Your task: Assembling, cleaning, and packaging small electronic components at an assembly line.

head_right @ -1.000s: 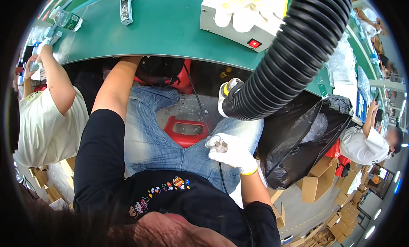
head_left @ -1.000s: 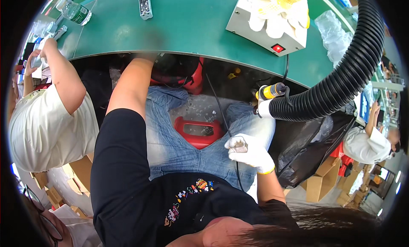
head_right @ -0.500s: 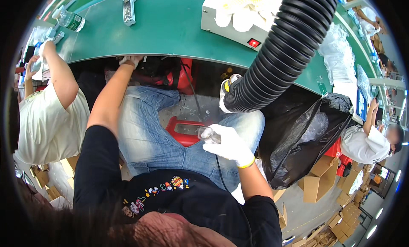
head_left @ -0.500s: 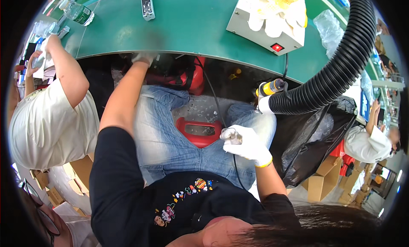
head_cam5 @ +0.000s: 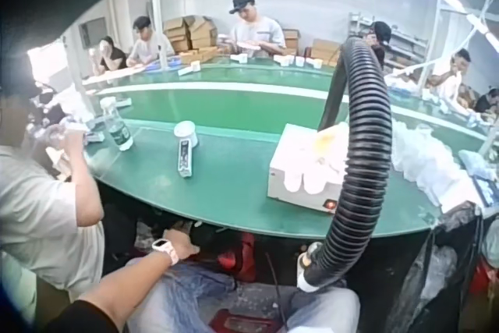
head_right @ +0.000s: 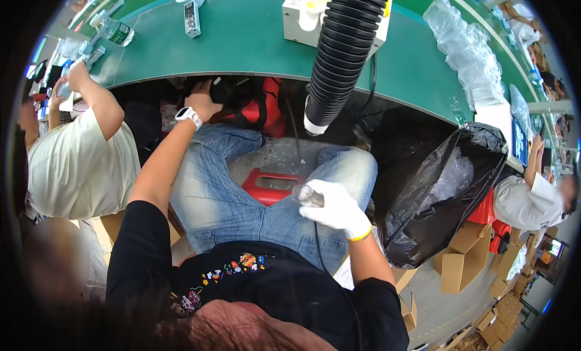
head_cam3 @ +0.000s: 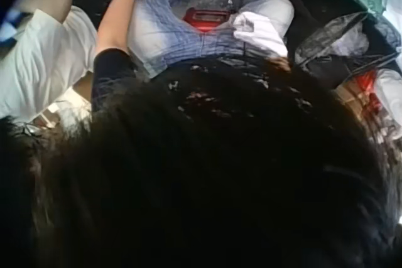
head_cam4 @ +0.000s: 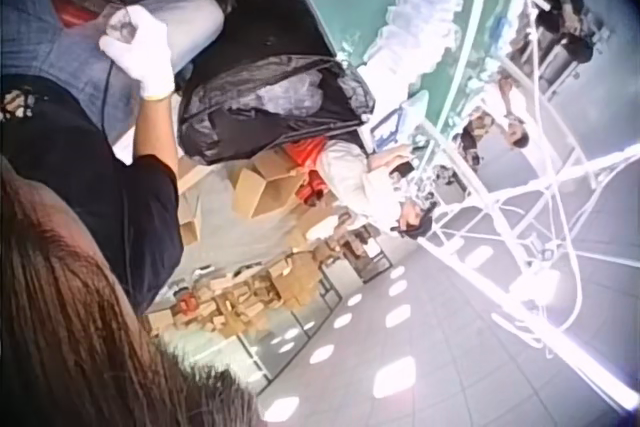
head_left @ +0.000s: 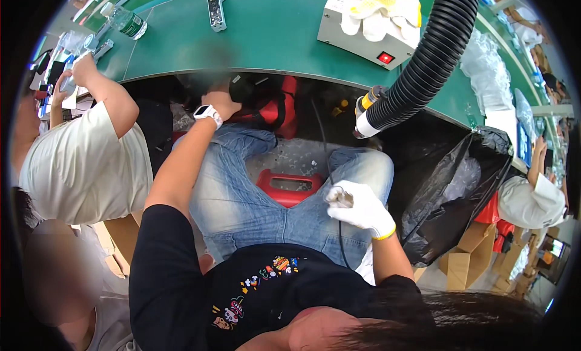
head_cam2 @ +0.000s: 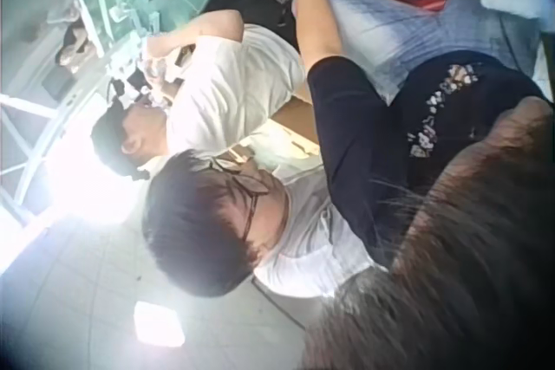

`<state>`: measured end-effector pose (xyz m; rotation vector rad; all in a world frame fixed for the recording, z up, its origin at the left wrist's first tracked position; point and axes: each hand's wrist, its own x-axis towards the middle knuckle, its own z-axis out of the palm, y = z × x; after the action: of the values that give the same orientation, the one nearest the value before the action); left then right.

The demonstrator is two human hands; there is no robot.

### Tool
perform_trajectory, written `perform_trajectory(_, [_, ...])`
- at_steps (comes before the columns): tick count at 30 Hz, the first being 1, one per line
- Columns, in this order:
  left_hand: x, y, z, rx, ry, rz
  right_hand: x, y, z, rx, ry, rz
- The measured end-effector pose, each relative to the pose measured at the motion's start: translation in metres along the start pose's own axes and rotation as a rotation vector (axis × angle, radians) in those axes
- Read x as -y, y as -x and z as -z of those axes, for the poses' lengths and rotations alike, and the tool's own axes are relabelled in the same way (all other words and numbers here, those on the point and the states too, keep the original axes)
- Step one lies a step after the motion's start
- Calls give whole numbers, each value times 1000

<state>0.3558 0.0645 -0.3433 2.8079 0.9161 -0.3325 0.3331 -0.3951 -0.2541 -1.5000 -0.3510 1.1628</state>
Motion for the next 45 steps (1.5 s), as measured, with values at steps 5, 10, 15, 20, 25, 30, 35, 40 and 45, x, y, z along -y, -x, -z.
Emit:
perform_trajectory(5, [51,-21,-20,-49,-194,-400,-20,39,30,90,280,-51])
perform_trajectory(10, [45,-32,-34,43,-70,-487,-46,51,62,-190,269,-112])
perform_trajectory(15, [16,-16,-46,-14,37,-295,-37,35,76,-420,321,-196])
perform_trajectory(20, [-21,-14,-59,-59,131,-82,-17,14,77,-547,713,-115])
perform_trajectory(25, [-54,-18,-56,-37,182,85,-26,7,85,-528,718,-70])
perform_trajectory(30, [-45,-28,-60,-37,170,147,-32,7,89,-572,700,24])
perform_trajectory(35, [-40,-3,5,-56,4,48,-52,10,95,-813,490,225])
perform_trajectory(40, [-47,106,71,-239,526,-277,-89,-3,75,-914,-121,266])
perform_trajectory(45, [-44,55,129,-1044,708,-349,-123,-24,68,-913,165,328])
